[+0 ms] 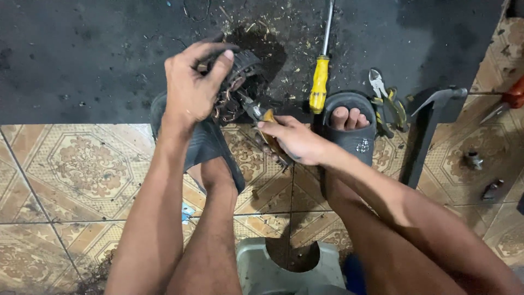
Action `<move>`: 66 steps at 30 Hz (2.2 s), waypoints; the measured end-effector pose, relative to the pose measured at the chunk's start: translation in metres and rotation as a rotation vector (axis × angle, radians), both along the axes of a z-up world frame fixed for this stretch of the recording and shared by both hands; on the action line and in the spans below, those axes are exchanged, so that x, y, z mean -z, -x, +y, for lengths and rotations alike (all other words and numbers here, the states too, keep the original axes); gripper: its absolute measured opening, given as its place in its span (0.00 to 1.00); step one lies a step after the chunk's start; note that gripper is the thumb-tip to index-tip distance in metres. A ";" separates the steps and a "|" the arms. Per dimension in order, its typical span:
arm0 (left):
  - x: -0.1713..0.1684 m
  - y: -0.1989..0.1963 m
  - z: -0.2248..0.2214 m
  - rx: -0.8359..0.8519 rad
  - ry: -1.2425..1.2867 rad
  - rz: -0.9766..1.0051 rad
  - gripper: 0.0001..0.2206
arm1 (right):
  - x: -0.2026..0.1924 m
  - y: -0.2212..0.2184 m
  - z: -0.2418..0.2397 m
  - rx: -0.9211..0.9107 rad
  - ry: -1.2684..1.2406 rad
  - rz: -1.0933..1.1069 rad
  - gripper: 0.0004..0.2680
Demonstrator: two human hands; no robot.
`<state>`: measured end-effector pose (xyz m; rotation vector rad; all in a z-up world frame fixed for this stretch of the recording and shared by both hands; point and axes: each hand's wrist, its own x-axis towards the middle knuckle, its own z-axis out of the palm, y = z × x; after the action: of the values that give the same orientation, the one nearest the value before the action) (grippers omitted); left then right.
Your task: Dismantling a motor stator by prying and pulling copper windings using pliers and a screwdriver.
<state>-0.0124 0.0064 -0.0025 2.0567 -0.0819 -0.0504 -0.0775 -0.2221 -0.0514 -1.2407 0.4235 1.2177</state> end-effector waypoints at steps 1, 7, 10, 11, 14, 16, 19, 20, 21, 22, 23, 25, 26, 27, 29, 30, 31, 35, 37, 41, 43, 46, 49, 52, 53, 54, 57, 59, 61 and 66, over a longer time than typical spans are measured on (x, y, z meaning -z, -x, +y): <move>0.003 -0.001 0.003 0.000 0.002 0.002 0.12 | -0.006 0.000 0.002 0.000 0.002 0.002 0.09; 0.018 -0.004 0.014 0.064 -0.064 0.030 0.15 | 0.003 0.024 0.012 -0.440 0.419 -0.738 0.10; 0.023 -0.007 0.014 0.082 -0.027 -0.033 0.15 | 0.022 0.026 0.007 -0.501 0.499 -0.882 0.08; 0.025 -0.012 0.014 0.067 -0.081 -0.051 0.14 | 0.028 0.021 0.005 -0.678 0.673 -1.282 0.06; 0.036 -0.028 0.012 0.022 -0.100 -0.022 0.11 | 0.010 0.016 0.013 -0.913 0.807 -1.465 0.09; 0.035 -0.031 0.010 -0.016 -0.071 0.027 0.10 | 0.000 0.026 0.014 -0.959 0.758 -1.254 0.13; 0.024 -0.033 0.011 0.006 -0.192 0.031 0.14 | 0.008 0.028 0.004 -0.714 0.532 -1.257 0.12; 0.024 -0.025 0.012 0.040 -0.112 -0.001 0.14 | 0.008 0.031 0.000 -0.764 0.534 -1.157 0.12; 0.024 -0.017 0.012 0.074 -0.031 -0.034 0.14 | 0.008 0.034 -0.004 -0.813 0.535 -1.056 0.12; 0.024 -0.015 0.010 0.084 -0.027 -0.022 0.14 | 0.006 0.037 -0.009 -0.809 0.537 -1.041 0.12; 0.023 -0.014 0.007 0.062 -0.070 -0.016 0.13 | 0.003 0.040 -0.014 -0.718 0.450 -0.983 0.12; 0.015 -0.014 0.003 0.030 -0.138 -0.061 0.11 | 0.003 0.044 -0.020 -0.614 0.360 -0.983 0.13; 0.011 -0.016 0.001 0.002 -0.145 -0.011 0.13 | 0.007 0.043 -0.023 -0.513 0.316 -0.887 0.13; 0.006 -0.020 0.000 -0.027 -0.149 0.039 0.15 | 0.010 0.040 -0.026 -0.417 0.266 -0.789 0.14; -0.009 -0.021 -0.004 -0.089 -0.118 0.109 0.13 | -0.021 0.014 -0.019 -0.374 0.256 -0.544 0.13; -0.014 -0.018 -0.008 -0.137 -0.070 0.223 0.10 | -0.037 0.008 -0.018 -0.326 0.253 -0.250 0.14; -0.014 -0.021 -0.008 -0.134 -0.075 0.196 0.10 | -0.038 -0.001 -0.016 -0.318 0.252 -0.277 0.14; -0.012 -0.015 -0.007 -0.143 -0.036 0.239 0.07 | -0.089 -0.031 -0.001 -0.391 0.255 -0.064 0.24; -0.009 -0.013 -0.007 -0.152 -0.027 0.236 0.07 | -0.111 -0.045 0.004 -0.407 0.258 -0.006 0.29; -0.009 -0.012 -0.006 -0.140 -0.048 0.193 0.05 | -0.106 -0.045 0.004 -0.361 0.254 0.069 0.31; -0.011 -0.011 -0.007 -0.139 -0.041 0.172 0.05 | -0.104 -0.044 0.001 -0.372 0.255 0.083 0.32; -0.009 -0.010 -0.005 -0.147 -0.066 0.171 0.06 | -0.082 -0.037 -0.007 -0.313 0.251 0.094 0.33; -0.014 -0.007 -0.003 -0.136 -0.043 0.220 0.12 | -0.053 -0.026 -0.010 -0.142 0.250 0.102 0.26; -0.027 -0.007 -0.006 -0.153 -0.173 0.509 0.21 | -0.058 -0.029 -0.006 -0.161 0.248 0.131 0.33; -0.034 -0.010 -0.008 -0.121 -0.187 0.568 0.25 | -0.052 -0.028 -0.008 -0.187 0.251 0.106 0.31; -0.041 -0.011 -0.009 -0.090 -0.201 0.629 0.29 | -0.047 -0.026 -0.010 -0.212 0.252 0.082 0.30; -0.029 -0.009 -0.009 -0.088 -0.187 0.632 0.23 | -0.036 -0.014 -0.013 -0.207 0.227 0.055 0.28; 0.002 -0.007 -0.001 -0.120 -0.194 0.602 0.24 | -0.020 -0.002 -0.010 -0.298 0.266 -0.147 0.15; 0.013 -0.005 0.001 -0.157 -0.200 0.577 0.25 | -0.015 0.003 -0.007 -0.394 0.300 -0.348 0.12; -0.001 -0.004 -0.002 -0.067 -0.183 0.570 0.23 | 0.024 0.020 -0.014 -0.700 0.606 -0.985 0.12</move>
<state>-0.0081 0.0041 -0.0017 2.1490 0.3557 -0.6158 -0.0971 -0.2362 -0.0757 -2.4498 -0.4571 0.8677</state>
